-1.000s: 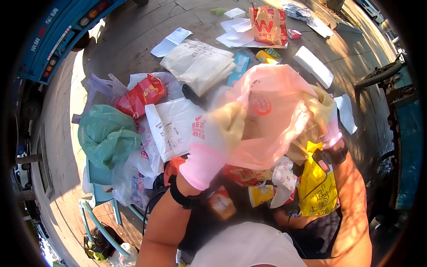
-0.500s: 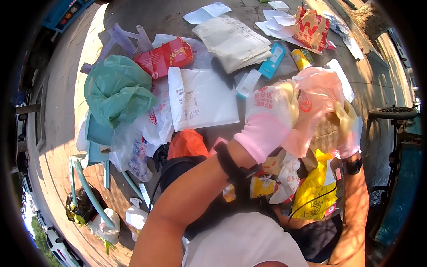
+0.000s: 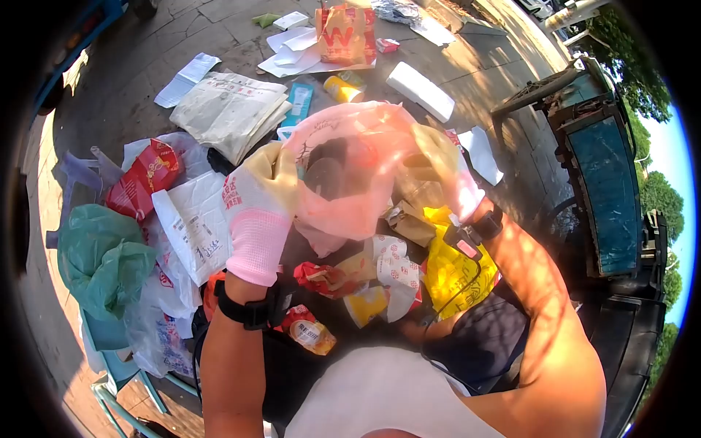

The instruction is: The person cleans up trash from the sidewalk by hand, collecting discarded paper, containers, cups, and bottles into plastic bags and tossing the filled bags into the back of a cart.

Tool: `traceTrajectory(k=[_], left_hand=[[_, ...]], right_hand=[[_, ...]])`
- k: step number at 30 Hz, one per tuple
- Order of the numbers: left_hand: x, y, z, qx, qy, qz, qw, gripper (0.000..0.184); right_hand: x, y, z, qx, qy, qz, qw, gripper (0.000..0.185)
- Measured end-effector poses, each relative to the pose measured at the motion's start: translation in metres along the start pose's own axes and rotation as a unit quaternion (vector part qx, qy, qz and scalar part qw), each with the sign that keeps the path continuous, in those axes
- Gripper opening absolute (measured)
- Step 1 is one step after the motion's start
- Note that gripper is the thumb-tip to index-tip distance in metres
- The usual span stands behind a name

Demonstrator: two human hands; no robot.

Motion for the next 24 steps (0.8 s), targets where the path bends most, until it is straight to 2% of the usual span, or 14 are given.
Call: traceTrajectory(k=[1,2,3,4,8,9,10,12,13,15,18,21,23,24], left_hand=[[-0.001,0.002,0.003,-0.006,-0.006,0.025,1.0,0.024],[-0.001,0.001,0.004,-0.013,-0.012,0.051,0.999,0.025],[0.0,0.0,0.004,-0.014,-0.004,0.033,0.999,0.026],[0.001,-0.001,0.004,-0.014,0.006,0.017,1.0,0.028],[-0.001,-0.008,-0.001,-0.009,-0.004,0.018,1.0,0.029],[-0.001,-0.007,0.0,-0.007,-0.008,0.008,1.0,0.03],[-0.002,-0.007,0.0,-0.007,-0.002,0.009,1.0,0.029],[-0.002,-0.001,0.001,-0.004,-0.021,0.028,0.999,0.029],[-0.002,0.001,0.001,-0.004,-0.029,0.039,0.999,0.028],[-0.001,0.001,-0.003,-0.03,-0.014,0.014,0.999,0.029],[0.003,0.003,-0.009,-0.033,-0.017,0.012,0.999,0.031],[0.006,0.007,-0.008,-0.043,-0.016,0.029,0.999,0.028],[0.01,0.002,-0.011,-0.04,0.009,0.01,0.999,0.025],[0.011,0.008,-0.013,-0.038,0.022,-0.048,0.998,0.021]], right_hand=[[0.004,-0.009,0.001,-0.002,0.036,-0.008,0.999,0.057],[0.004,-0.007,0.006,0.073,0.109,0.032,0.991,0.055],[0.005,-0.01,0.008,0.148,0.178,0.071,0.97,0.053],[0.011,-0.016,0.011,0.158,0.185,0.092,0.965,0.054],[0.019,-0.012,0.019,0.069,0.168,0.041,0.982,0.056],[0.026,-0.012,0.016,0.06,0.133,0.021,0.989,0.064],[0.036,-0.005,0.01,-0.037,0.095,0.012,0.995,0.062],[0.047,-0.006,-0.006,-0.041,0.04,-0.013,0.998,0.054],[0.044,-0.013,-0.02,0.051,0.024,-0.03,0.998,0.05],[0.035,0.02,-0.036,0.113,0.008,-0.1,0.988,0.04],[0.021,0.057,-0.04,0.226,0.014,-0.131,0.965,0.03],[0.022,0.023,-0.042,0.082,-0.008,-0.024,0.996,0.026],[0.029,0.001,-0.043,-0.088,-0.045,-0.016,0.995,0.024],[0.034,0.0,-0.041,-0.095,-0.001,-0.021,0.995,0.024]])
Point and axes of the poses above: each hand's wrist, its own x-axis away from the middle knuckle, its own z-axis out of the back of the hand, y = z × x, the point moved 4 cm from there along -x, towards the middle knuckle, and after that the axes turned 10 degrees about -y, right-handed, at the moved point
